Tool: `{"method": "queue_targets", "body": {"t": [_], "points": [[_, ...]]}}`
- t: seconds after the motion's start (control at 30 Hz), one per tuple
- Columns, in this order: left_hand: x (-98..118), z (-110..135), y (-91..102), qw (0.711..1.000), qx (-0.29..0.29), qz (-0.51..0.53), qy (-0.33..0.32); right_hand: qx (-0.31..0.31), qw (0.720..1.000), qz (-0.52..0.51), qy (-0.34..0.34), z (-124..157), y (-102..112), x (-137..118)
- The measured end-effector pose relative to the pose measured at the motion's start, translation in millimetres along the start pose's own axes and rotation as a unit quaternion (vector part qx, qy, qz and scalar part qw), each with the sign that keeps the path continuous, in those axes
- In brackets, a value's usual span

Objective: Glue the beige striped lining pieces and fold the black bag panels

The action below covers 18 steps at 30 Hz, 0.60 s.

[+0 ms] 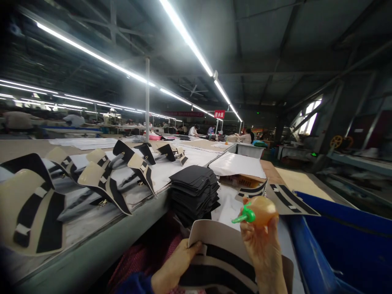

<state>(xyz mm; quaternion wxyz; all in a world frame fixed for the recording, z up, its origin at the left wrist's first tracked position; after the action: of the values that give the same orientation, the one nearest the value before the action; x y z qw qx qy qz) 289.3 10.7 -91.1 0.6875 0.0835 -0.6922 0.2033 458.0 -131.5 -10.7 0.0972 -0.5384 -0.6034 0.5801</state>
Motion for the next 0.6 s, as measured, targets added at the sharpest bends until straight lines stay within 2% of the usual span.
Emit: {"method": "queue_targets", "body": {"t": [0.1, 0.2, 0.4, 0.5, 0.6], "points": [[-27.8, 6.7, 3.7, 0.993, 0.018, 0.091, 0.076, 0.040, 0.999, -0.003, 0.024, 14.0, 27.3, 15.2], [-39.7, 11.5, 8.3, 0.982, 0.042, 0.146, 0.111, 0.076, 0.997, -0.002, 0.029, 16.2, 58.4, 29.4], [-59.9, 6.6, 12.7, 0.972, 0.043, 0.165, 0.162, 0.151, 0.988, -0.019, 0.020, 6.6, 125.1, 54.2], [-74.1, 2.7, 16.2, 0.966, 0.038, 0.163, 0.198, 0.170, 0.985, -0.025, 0.026, 6.8, 142.0, 61.2], [-80.1, 2.0, 16.9, 0.962, 0.028, 0.168, 0.212, 0.170, 0.985, -0.015, 0.036, 7.6, 141.9, 62.7]]}}
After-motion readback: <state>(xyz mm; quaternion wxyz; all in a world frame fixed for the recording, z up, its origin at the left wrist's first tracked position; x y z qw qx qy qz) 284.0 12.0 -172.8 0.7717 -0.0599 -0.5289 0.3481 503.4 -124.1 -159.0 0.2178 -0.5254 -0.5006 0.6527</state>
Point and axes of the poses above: each hand's wrist, its own z-axis away from the middle knuckle, its own y-axis out of the back of the hand, x = y × z, the point moved 8 cm from there along -z, towards the middle knuckle, and after that the axes turned 6 degrees about -x, right-handed, at the moved point
